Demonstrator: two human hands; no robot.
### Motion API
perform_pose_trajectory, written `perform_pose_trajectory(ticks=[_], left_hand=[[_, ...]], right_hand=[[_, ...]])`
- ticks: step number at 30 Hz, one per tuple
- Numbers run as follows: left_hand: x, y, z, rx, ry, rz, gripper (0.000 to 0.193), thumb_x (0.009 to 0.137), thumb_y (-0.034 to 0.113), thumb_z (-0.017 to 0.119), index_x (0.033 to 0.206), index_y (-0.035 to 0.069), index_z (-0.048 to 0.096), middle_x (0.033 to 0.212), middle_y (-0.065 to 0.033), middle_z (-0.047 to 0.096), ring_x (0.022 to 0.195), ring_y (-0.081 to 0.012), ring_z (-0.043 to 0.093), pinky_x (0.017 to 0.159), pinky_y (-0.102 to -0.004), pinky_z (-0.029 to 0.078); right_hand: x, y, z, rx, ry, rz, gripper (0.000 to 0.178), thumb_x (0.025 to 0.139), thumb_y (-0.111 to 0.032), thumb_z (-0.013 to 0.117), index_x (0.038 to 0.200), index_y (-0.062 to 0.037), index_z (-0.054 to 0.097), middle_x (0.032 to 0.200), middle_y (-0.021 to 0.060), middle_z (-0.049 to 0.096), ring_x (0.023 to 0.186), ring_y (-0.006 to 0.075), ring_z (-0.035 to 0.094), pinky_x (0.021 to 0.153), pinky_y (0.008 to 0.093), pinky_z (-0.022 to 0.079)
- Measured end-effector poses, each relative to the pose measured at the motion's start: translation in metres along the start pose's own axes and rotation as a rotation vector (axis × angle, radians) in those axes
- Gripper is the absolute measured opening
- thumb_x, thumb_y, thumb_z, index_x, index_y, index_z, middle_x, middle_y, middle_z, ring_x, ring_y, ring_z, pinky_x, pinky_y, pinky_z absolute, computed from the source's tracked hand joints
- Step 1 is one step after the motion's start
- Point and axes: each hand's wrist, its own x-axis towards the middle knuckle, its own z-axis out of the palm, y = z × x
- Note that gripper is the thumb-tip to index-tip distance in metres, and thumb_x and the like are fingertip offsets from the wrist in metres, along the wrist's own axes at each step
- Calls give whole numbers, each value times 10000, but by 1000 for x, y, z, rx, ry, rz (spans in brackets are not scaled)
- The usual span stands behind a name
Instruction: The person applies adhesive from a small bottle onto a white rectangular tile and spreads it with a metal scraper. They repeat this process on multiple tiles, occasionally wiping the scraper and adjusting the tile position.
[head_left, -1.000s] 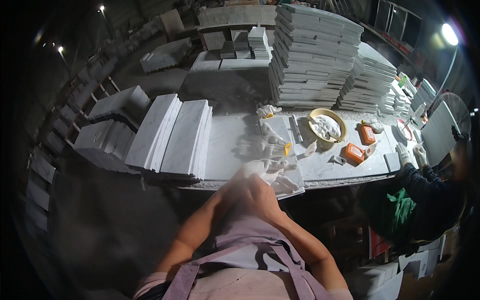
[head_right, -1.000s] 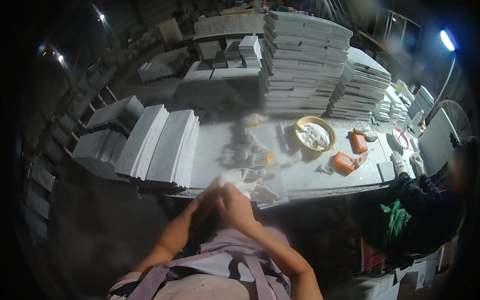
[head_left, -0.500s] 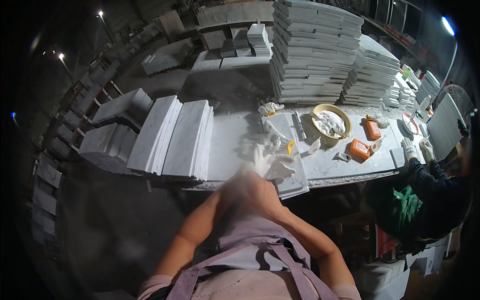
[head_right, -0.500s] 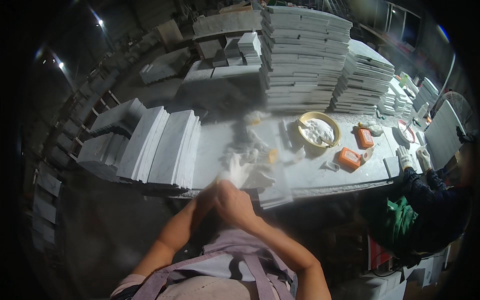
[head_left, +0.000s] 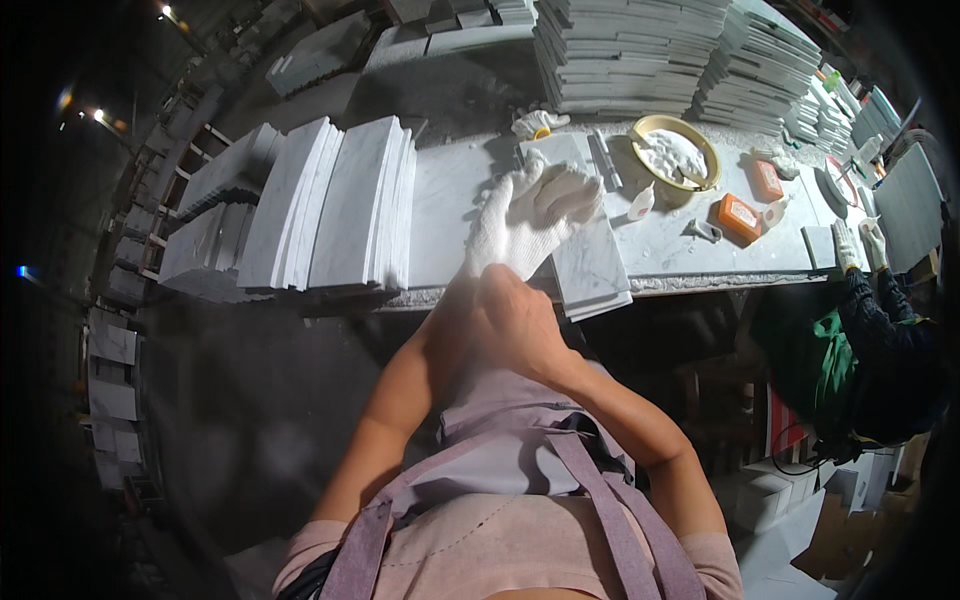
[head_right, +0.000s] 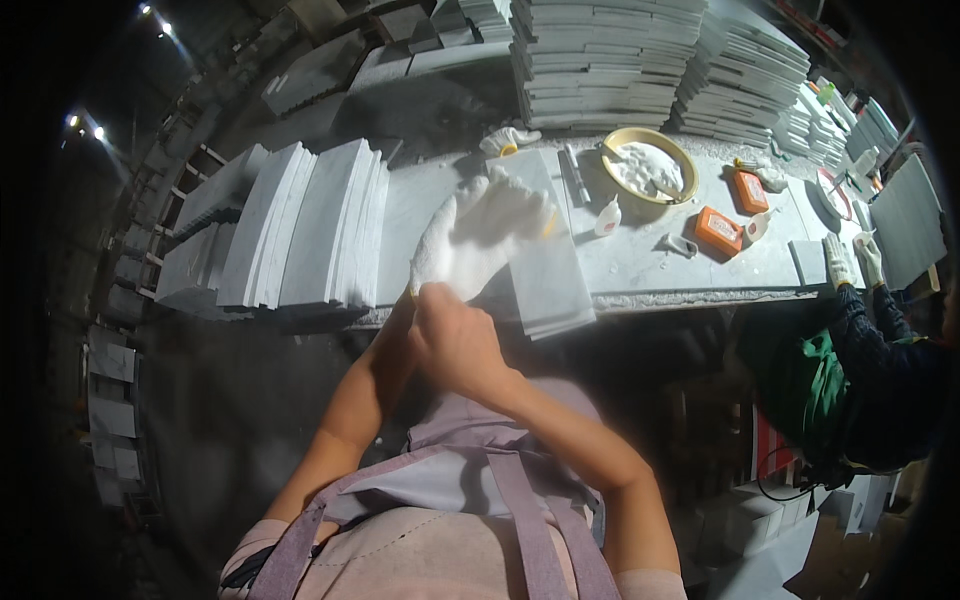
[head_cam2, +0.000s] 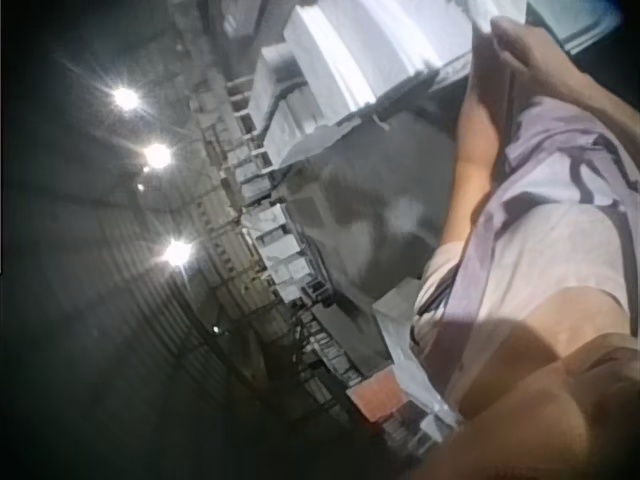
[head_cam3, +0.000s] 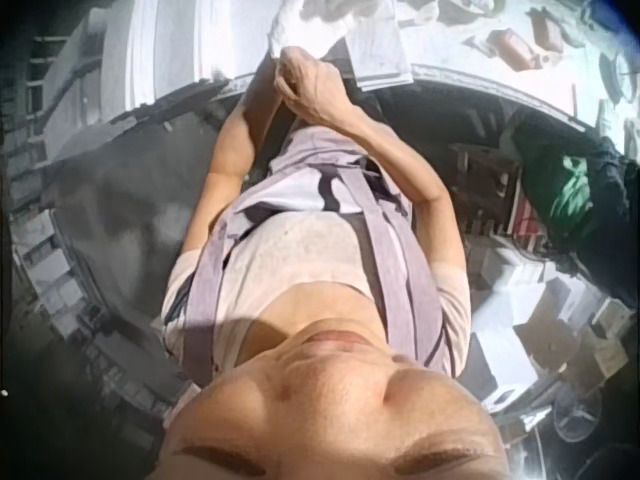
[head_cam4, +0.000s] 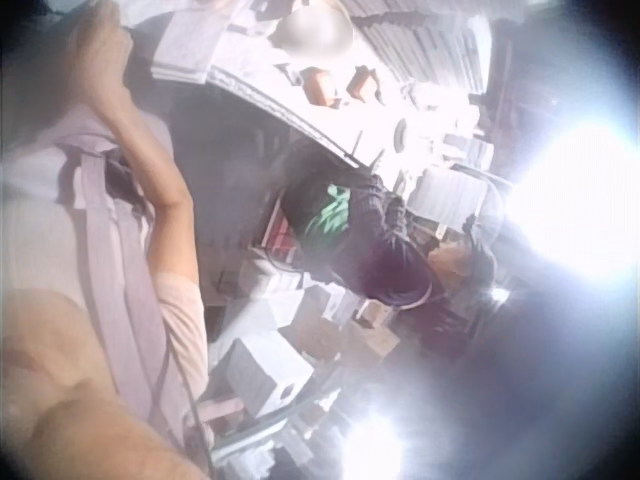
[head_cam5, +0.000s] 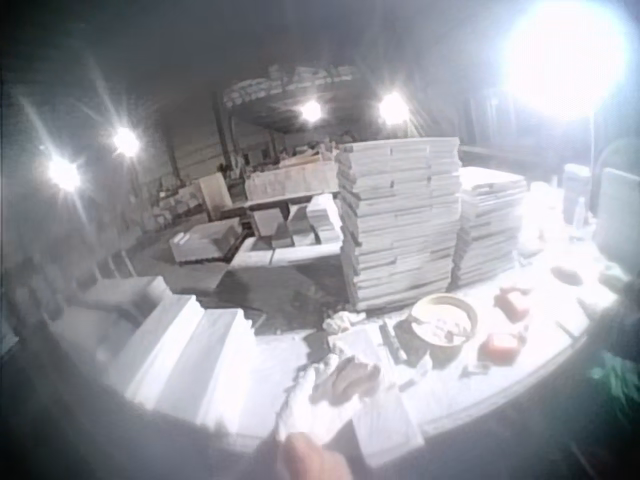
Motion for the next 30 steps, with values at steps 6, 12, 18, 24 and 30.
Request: perform_pose_trajectory(ticks=[6,12,18,24,30], left_hand=[[-2,-8,11,184,-243,-56,685,1047,610,473,1474,79,549,1369,-263,639,1354,-476,527,1201,-560,318],[-5,0,15,44,72,-221,595,1025,574,554,1493,207,537,1335,-207,649,1345,-478,525,1228,-562,275],[-10,-7,26,118,269,63,395,1017,368,674,1348,155,641,1072,-101,743,1181,-300,655,1106,-407,443],[11,14,-15,794,678,325,198,997,138,706,1157,21,703,1005,-48,759,919,-107,704,809,-255,580],[7,-7,-37,1628,677,179,330,908,298,797,1126,57,741,994,-112,763,911,-193,718,834,-332,571]], right_hand=[[0,8,3,110,0,-74,241,887,-142,660,1058,-35,529,918,203,612,777,463,633,674,551,505],[-8,1,10,165,-72,-106,258,867,-125,698,1031,-42,517,914,180,610,748,422,647,646,496,521],[-22,3,13,203,-124,-121,240,874,-107,683,1028,-36,513,903,174,607,738,414,650,650,489,526],[-32,50,-24,1268,206,383,173,1074,-204,513,1016,-56,582,854,26,590,652,156,583,1085,407,480],[-39,83,-61,1784,282,230,341,1103,-372,415,983,-98,578,809,16,559,627,96,507,1225,537,292]])
